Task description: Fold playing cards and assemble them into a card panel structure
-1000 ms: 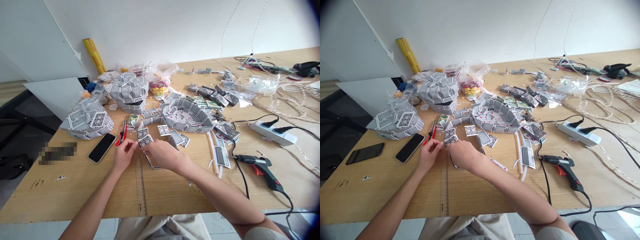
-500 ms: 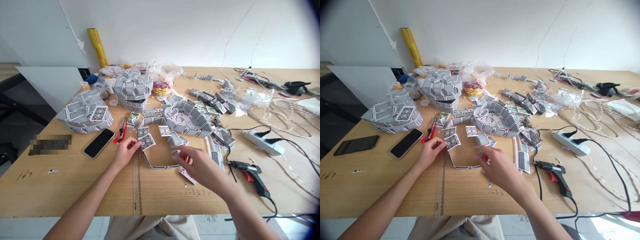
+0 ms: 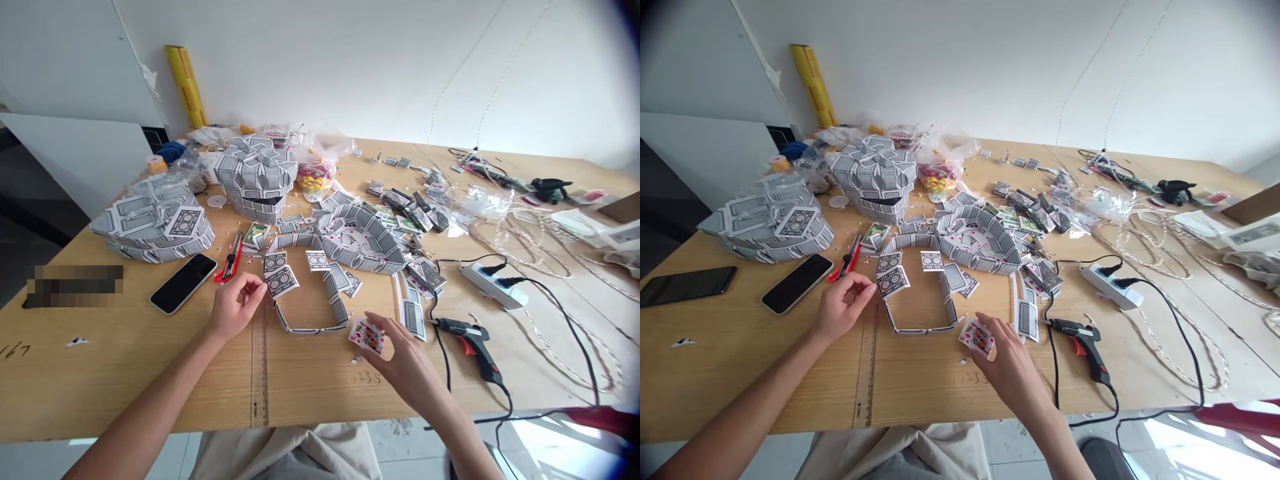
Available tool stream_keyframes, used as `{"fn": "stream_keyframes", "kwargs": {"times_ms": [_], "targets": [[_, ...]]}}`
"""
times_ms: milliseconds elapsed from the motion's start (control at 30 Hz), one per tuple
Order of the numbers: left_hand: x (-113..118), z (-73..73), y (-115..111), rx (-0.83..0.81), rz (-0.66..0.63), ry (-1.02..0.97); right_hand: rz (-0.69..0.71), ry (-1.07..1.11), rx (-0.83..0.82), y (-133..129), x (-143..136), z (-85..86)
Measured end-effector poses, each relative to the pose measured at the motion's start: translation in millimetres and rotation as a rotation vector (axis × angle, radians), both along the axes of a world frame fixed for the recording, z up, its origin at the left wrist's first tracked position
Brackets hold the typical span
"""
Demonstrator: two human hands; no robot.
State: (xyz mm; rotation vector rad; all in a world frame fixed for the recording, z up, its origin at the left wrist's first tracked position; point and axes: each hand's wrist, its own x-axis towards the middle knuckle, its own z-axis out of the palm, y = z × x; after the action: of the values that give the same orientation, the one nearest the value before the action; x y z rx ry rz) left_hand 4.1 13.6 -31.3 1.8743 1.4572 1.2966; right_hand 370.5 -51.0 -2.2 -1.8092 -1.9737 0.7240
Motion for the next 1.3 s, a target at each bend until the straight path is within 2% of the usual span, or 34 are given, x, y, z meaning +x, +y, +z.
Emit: {"fn": "stream_keyframes", "kwargs": {"times_ms": [100,267,333,433,533,600,700,800,867,933,1000,1067,1133,1200,1300], "targets": [[-1,6.1,-2,0.043,-0.034,0.044,-0.043,0.147,0.017,2,1,15.6],[11,23.3,-11,0.140,-0.125,0.053,0.054,0.698,-0.020,7,-22,35.0],[22,36.8,-18,0.163,-0.193,0.072,0.104,0.846,-0.064,11,-38,37.7],[40,63.2,-28,0.154,-0.398,0.114,0.177,1.004,-0.144,21,-62,40.0],[50,86.8,-25,0.110,-0.531,0.130,0.146,1.123,-0.150,42,-81,47.1],[50,94.9,-18,0.111,-0.531,0.100,0.079,1.116,-0.109,60,-91,55.1],[43,91.8,-7,0.125,-0.412,0.061,0.075,1.096,-0.078,81,-101,64.4],[36,75.1,-2,0.034,-0.308,-0.049,0.159,1.055,-0.114,89,-102,61.3],[33,62.9,-2,-0.096,-0.301,-0.199,0.222,1.040,-0.166,90,-98,53.0],[31,54.7,-3,-0.219,-0.317,-0.329,0.336,1.005,-0.288,89,-92,43.7],[31,51.7,-3,-0.310,-0.357,-0.378,0.492,0.908,-0.409,87,-87,36.5],[32,52.2,-3,-0.351,-0.405,-0.360,0.592,0.810,-0.434,85,-86,32.2],[34,53.0,-4,-0.345,-0.428,-0.313,0.598,0.786,-0.414,83,-89,30.2],[36,52.1,-5,-0.329,-0.427,-0.289,0.542,0.825,-0.420,80,-93,28.8],[37,48.5,-7,-0.356,-0.397,-0.367,0.451,0.895,-0.419,77,-99,25.4]]}}
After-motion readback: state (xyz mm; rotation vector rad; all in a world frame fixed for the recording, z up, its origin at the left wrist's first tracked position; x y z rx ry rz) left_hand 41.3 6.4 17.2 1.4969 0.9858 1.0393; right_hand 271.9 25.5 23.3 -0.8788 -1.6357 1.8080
